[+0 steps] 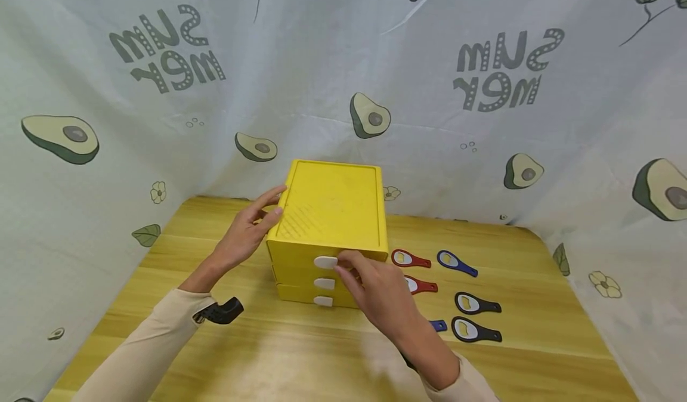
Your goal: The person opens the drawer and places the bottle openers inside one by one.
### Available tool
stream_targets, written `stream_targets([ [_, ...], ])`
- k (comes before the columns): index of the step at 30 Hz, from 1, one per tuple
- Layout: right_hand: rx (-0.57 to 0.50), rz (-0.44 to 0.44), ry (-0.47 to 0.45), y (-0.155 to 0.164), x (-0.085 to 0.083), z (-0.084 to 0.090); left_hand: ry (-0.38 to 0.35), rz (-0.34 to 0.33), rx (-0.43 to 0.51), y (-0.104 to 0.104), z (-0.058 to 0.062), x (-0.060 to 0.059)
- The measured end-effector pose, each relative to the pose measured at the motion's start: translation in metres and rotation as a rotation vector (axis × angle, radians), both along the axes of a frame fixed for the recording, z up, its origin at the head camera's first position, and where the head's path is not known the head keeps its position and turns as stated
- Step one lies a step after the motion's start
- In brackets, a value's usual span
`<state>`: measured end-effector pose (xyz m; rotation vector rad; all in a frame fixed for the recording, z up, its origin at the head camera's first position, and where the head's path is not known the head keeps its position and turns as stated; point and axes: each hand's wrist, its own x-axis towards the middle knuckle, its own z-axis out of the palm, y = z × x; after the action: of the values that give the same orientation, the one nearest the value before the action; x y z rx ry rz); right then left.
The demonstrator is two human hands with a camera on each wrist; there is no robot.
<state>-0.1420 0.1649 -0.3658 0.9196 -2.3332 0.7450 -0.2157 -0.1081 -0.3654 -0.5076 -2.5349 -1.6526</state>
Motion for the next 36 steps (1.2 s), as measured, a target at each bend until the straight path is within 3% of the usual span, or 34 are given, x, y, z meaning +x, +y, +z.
stream_targets([
  [15,0.010,-0.032,-0.002,-0.003,-0.003,0.001,-0.023,-0.009,0.013,0.000,0.002,-0.002],
  [36,-0.007,-0.004,0.005,-0.004,0.015,0.001,-0.023,-0.005,0.013,-0.001,0.001,0.000],
])
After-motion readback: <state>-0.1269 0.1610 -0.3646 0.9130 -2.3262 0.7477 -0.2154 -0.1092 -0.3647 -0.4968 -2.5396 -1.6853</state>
